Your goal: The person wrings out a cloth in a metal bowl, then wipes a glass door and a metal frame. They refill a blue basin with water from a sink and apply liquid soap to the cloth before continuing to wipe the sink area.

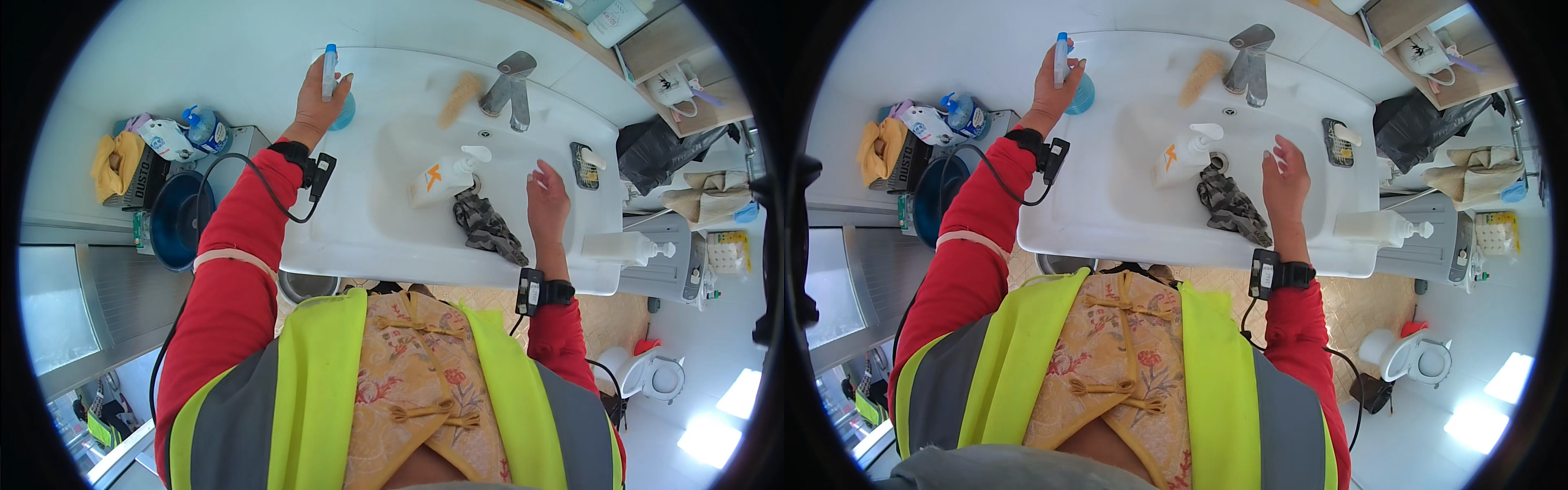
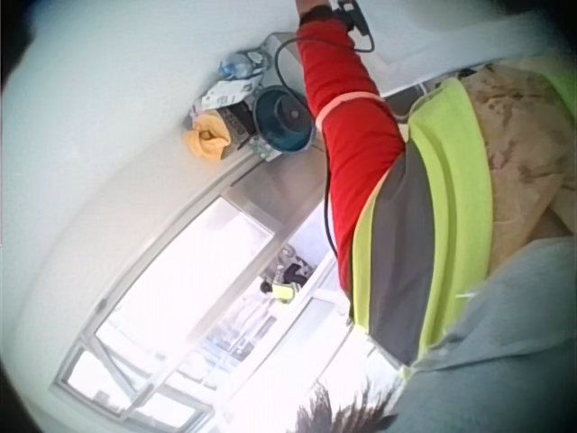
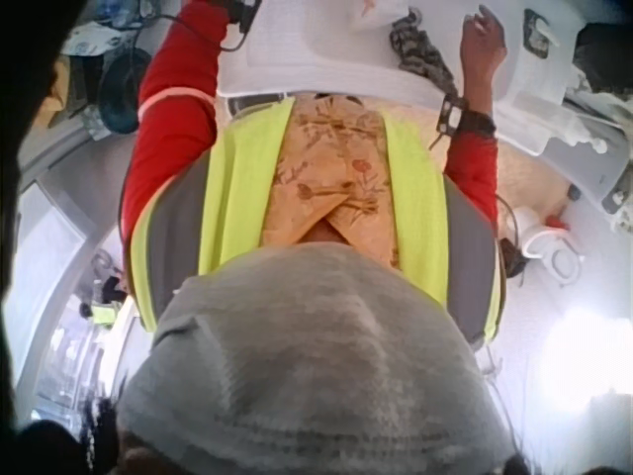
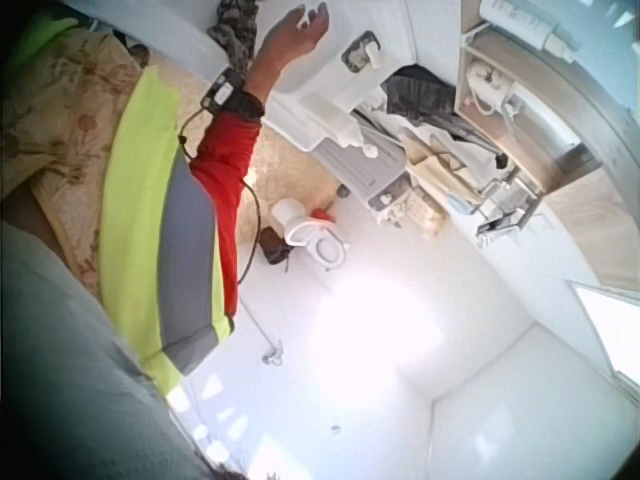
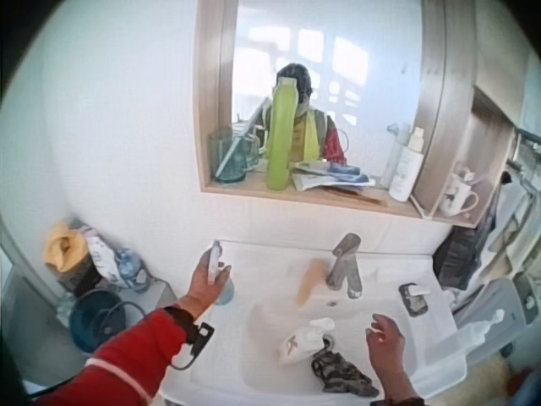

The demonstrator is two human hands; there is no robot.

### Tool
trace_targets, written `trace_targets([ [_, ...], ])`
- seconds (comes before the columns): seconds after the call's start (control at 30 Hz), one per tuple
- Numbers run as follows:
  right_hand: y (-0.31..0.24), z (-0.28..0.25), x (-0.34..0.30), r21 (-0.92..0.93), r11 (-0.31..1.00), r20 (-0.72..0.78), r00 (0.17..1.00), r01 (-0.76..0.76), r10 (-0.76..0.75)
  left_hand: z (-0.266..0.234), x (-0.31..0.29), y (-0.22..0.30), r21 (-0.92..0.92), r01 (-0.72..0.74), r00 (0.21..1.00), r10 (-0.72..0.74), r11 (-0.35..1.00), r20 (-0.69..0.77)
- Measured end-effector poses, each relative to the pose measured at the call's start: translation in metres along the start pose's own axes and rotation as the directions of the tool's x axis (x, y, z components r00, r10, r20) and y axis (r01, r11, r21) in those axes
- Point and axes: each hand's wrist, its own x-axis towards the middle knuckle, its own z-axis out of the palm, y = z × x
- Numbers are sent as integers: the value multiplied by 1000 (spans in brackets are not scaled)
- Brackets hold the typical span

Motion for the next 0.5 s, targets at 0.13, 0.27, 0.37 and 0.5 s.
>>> trace_targets([
  [0.13, -54, 15, 92, -311, 742, 21, 785, 594, -619, 6, -6, 7, 205, 10, 1000, -6, 979, -23],
  [0.27, -83, 49, 164, -588, 621, 268, 850, 518, -454, 6, -13, 13, 211, 97, 995, -94, 973, -25],
  [0.37, -81, 66, 191, -688, 541, 345, 874, 484, -343, 4, -13, 12, 227, 123, 992, -125, 966, -8],
  [0.5, -70, 60, 210, -567, 653, 350, 864, 502, -361, 1, -11, 11, 302, 102, 992, -118, 948, 34],
])
